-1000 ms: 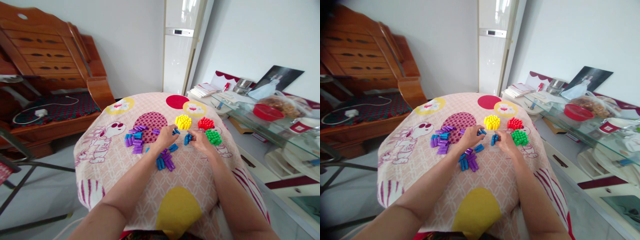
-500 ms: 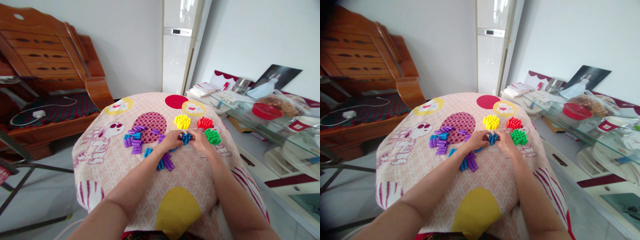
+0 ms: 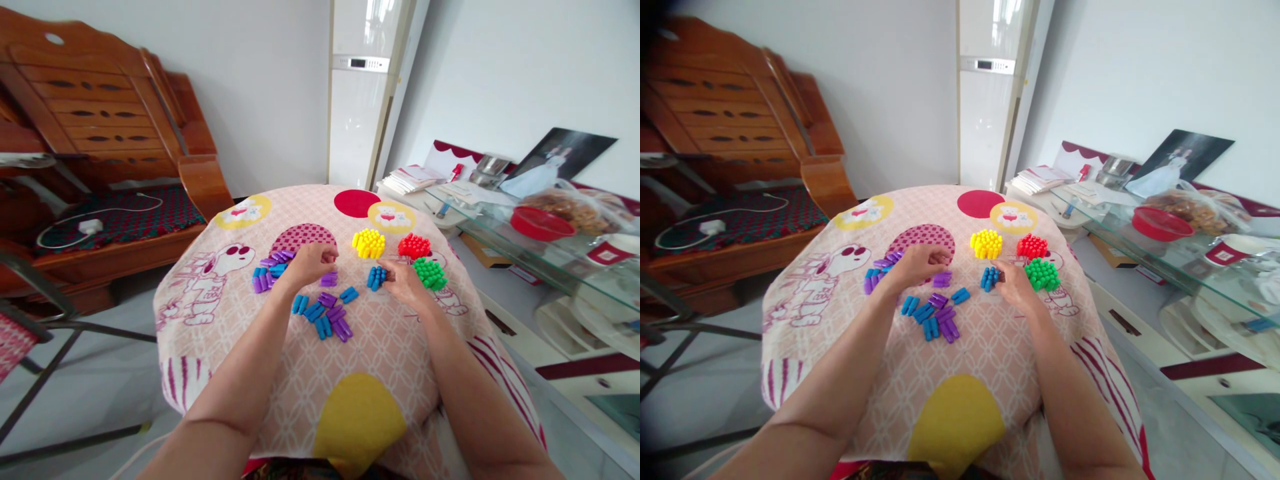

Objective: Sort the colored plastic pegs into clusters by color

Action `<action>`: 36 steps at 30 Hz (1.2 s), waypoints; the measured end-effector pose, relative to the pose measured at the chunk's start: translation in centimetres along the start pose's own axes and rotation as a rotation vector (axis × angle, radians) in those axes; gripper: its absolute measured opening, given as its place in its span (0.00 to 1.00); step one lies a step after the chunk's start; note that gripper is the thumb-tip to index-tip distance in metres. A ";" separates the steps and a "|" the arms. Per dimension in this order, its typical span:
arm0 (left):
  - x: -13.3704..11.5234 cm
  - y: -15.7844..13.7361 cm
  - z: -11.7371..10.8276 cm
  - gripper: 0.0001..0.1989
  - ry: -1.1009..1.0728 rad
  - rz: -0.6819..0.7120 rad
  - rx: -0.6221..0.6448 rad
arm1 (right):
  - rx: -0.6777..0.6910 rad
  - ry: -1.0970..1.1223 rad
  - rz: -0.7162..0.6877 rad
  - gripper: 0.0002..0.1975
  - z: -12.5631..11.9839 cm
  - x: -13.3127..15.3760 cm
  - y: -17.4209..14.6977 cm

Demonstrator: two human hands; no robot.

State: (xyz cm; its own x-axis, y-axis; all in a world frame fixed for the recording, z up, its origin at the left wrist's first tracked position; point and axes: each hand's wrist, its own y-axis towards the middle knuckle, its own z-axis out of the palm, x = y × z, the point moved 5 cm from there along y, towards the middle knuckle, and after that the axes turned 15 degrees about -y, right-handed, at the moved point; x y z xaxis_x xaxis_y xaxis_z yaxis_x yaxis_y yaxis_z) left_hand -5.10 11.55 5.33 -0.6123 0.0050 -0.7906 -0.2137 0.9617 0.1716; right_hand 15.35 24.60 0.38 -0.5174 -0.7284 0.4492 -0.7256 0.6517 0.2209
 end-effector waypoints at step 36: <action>-1.1 2.5 5.9 0.10 0.052 -0.047 0.082 | -0.003 -0.046 -0.009 0.31 -0.3 0.5 0.0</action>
State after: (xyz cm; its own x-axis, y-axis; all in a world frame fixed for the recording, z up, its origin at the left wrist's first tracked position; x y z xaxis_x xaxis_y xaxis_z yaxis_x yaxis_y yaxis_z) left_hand -0.50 15.57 3.12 -0.6419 -0.0524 -0.7650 -0.1812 0.9798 0.0849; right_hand 15.23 24.33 0.86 -0.5314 -0.7431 0.4066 -0.7291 0.6456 0.2272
